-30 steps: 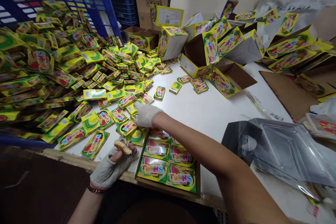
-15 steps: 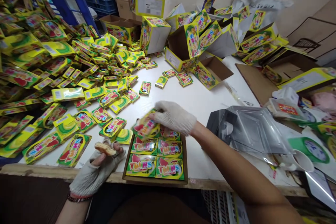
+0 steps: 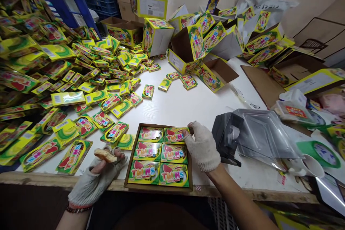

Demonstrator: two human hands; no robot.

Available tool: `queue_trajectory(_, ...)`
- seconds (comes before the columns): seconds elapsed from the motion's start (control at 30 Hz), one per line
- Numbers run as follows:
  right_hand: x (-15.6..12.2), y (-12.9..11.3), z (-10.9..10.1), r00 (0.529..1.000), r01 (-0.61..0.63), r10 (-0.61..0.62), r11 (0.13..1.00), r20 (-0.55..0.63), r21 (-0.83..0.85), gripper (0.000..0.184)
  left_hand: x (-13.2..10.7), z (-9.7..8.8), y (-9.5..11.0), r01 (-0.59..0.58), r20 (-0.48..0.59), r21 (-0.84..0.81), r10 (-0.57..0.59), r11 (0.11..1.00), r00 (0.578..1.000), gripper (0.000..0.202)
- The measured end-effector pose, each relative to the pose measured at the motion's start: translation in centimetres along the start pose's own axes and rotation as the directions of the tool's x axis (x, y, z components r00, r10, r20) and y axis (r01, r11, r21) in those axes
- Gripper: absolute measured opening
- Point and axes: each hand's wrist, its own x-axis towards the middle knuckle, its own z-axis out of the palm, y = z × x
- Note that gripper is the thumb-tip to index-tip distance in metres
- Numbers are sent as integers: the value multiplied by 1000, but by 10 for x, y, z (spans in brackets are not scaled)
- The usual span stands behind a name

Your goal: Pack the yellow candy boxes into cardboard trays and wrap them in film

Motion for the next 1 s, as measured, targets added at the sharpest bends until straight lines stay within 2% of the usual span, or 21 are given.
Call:
queue_trajectory(0.03,2,1,-1,999,48,-48,997,8,-67,23,0,0,0,-1,-3,1,1,1000,1000,40)
queue_trajectory(0.1,4,-1,-4,987,148,-130,965,95,-217,21,0,0,0,-13,-3,19,13,1000,1000,39)
queue_trajectory(0.23,4,-15,-13,938,274,-160,886,308,-373,18,0,1,0,-17,13,47,17,999,1000,36)
queue_trajectory(0.3,6,-26,-17,875,341,-141,858,464,-383,18,0,2,0,-10,28,46,9,999,1000,35)
queue_trajectory(0.4,17,-44,-21,726,432,-49,809,686,-399,16,0,5,0,-12,43,30,11,999,999,36)
queue_trajectory(0.47,28,-57,-22,646,467,1,791,763,-396,17,0,5,0,-17,51,20,16,1000,999,35)
queue_trajectory(0.53,36,-68,-23,598,465,36,798,801,-383,18,0,4,-1,-26,72,20,24,999,997,32)
queue_trajectory(0.6,38,-79,-21,575,424,105,810,811,-405,23,-1,3,-2,-42,103,19,40,999,994,30)
queue_trajectory(0.67,35,-85,-16,583,354,189,816,790,-456,27,-2,1,-2,-59,137,8,58,998,989,29)
queue_trajectory(0.73,31,-85,-11,570,312,225,831,790,-461,24,-3,0,-3,-70,172,-4,70,998,983,29)
queue_trajectory(0.8,33,-79,-8,528,328,174,861,831,-389,20,-4,0,-3,-85,216,-4,84,996,973,29)
queue_trajectory(0.87,44,-76,-10,466,378,95,878,880,-295,17,-5,-1,-3,-110,285,13,102,994,953,27)
queue_trajectory(0.9,51,-78,-11,453,400,56,879,890,-259,16,-6,-2,-3,-120,329,31,104,992,939,27)
queue_trajectory(0.93,59,-84,-11,463,416,1,883,886,-219,17,-6,-3,-3,-130,376,54,100,990,921,27)
queue_trajectory(1.0,72,-107,-5,532,432,-176,898,828,-87,23,-7,-7,-4,-151,454,110,85,982,887,29)
